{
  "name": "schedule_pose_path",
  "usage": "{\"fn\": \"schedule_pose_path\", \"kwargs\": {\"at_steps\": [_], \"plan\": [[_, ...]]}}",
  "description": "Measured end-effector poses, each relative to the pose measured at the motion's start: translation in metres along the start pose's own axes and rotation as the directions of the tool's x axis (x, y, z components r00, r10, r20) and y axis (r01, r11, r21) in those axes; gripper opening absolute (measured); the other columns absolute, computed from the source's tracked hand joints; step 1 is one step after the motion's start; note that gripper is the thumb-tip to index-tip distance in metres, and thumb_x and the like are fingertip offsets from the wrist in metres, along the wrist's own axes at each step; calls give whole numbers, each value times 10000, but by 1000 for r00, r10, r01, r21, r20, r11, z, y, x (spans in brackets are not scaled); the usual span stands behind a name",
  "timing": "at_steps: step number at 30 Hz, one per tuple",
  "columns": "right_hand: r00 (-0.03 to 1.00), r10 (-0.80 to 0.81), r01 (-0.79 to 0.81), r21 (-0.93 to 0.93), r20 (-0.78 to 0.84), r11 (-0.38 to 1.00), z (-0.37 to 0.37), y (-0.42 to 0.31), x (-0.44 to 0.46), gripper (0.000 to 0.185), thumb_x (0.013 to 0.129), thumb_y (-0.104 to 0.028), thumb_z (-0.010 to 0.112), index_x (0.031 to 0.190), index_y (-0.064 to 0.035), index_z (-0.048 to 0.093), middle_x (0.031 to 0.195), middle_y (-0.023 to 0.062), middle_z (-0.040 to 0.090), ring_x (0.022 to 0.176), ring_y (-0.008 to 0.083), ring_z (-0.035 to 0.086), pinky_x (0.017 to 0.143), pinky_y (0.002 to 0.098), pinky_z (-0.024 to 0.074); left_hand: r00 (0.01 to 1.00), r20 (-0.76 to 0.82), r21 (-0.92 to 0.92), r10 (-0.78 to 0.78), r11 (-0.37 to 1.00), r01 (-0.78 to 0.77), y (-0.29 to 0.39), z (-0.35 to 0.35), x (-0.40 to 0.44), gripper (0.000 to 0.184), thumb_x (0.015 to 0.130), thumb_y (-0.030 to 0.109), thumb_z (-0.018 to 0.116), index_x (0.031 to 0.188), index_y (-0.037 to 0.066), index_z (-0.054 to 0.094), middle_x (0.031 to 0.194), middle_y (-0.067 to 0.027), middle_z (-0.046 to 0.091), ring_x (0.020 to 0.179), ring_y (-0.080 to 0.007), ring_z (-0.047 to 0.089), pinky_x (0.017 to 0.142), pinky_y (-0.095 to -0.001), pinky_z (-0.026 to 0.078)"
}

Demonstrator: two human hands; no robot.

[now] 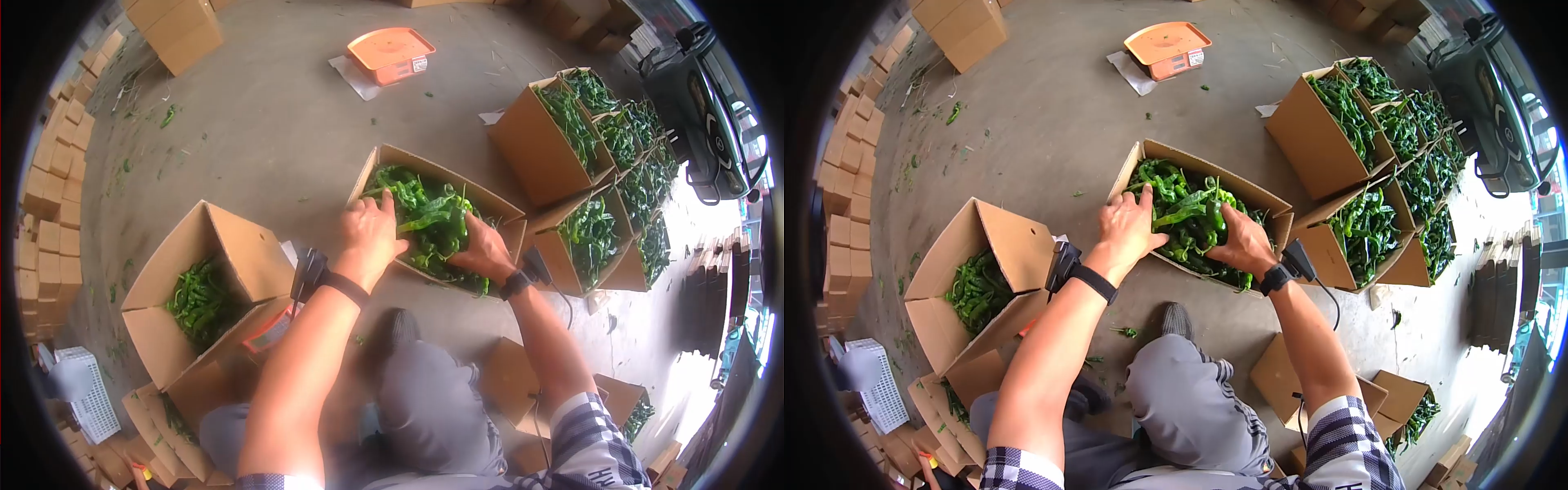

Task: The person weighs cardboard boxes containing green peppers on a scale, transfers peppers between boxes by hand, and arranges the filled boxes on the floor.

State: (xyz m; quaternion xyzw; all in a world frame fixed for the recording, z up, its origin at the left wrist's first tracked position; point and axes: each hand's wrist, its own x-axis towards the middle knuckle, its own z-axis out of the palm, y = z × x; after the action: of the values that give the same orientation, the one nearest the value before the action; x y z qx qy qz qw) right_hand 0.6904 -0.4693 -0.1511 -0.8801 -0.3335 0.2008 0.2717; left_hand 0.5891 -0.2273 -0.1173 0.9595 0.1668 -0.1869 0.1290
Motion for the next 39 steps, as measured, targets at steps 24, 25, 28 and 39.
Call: {"fn": "schedule_pose_path", "kwargs": {"at_steps": [24, 25, 28, 39], "plan": [[964, -78, 98, 68, -256, 993, -36, -43, -24, 770, 628, -126, 874, 1346, -95, 599, 1176, 185, 696, 1070, 433, 680, 910, 489, 563, 865, -445, -551, 232, 690, -469, 11, 4, 6, 759, 774, 128, 810, 1466, 52, 507, 1267, -210, 671, 1213, -425, 615, 1033, -487, 505], [965, -63, 81, 62, -255, 995, -43, -50, -25, 761, 630, -127, 871, 1341, -93, 603, 1166, 181, 700, 1066, 432, 683, 906, 487, 565, 873, -434, -580, 223, 672, -460, 14, -7, 1, 750, 775, 123, 806, 1465, 77, 515, 1223, -198, 694, 1175, -425, 632, 1002, -496, 513], [959, -45, 72, 90, -279, 993, -57, -61, -25, 738, 636, -119, 867, 1323, -69, 602, 1139, 187, 705, 1020, 434, 695, 880, 477, 572, 848, -468, -582, 247, 636, -507, 15, -24, 2, 731, 784, 123, 795, 1461, 84, 519, 1188, -173, 715, 1122, -398, 672, 970, -475, 534], [899, -188, 222, 41, -395, 974, -120, -132, -29, 584, 687, -35, 846, 1223, -36, 615, 1046, 165, 721, 956, 377, 714, 856, 431, 563, 790, -572, -594, 222, 553, -585, 20, -104, -29, 737, 795, 249, 804, 1454, 93, 514, 1237, -199, 732, 1165, -404, 693, 969, -461, 553]]}}
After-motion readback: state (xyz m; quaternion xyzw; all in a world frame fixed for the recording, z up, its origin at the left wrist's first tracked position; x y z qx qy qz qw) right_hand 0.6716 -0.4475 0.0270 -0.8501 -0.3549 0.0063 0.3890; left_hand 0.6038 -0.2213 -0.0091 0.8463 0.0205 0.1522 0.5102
